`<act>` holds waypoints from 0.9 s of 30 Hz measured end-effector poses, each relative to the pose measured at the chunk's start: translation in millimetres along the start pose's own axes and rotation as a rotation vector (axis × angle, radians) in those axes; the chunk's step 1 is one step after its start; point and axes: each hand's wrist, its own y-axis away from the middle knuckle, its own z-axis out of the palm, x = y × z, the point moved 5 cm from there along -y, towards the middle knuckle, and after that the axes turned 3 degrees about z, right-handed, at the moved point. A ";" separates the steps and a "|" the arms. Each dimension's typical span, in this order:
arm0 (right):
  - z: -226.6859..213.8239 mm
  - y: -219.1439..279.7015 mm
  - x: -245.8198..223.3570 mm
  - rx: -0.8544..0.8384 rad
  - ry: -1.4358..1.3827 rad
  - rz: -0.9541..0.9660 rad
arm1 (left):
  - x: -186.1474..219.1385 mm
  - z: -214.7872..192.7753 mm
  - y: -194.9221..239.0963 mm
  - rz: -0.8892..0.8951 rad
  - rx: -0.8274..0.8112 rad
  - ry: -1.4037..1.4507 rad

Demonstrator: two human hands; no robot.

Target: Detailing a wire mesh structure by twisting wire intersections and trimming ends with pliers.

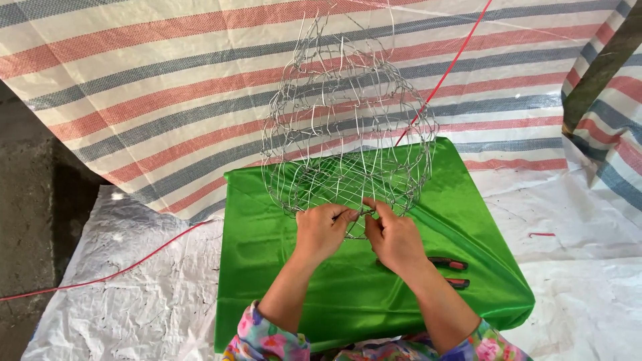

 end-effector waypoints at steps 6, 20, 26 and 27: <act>-9.4 -4.7 0.6 -0.001 0.039 0.013 | -4.4 7.3 -6.2 -0.080 -0.071 -0.019; -17.6 -0.1 -9.6 -0.028 0.329 0.155 | 33.8 -7.0 -1.2 -0.161 -0.059 0.027; -13.7 -3.0 -2.6 0.097 0.211 -0.092 | 31.6 -5.8 0.4 -0.157 -0.028 0.024; -13.1 -1.9 -3.3 0.107 0.161 -0.136 | 29.9 -5.6 1.2 -0.160 -0.030 0.029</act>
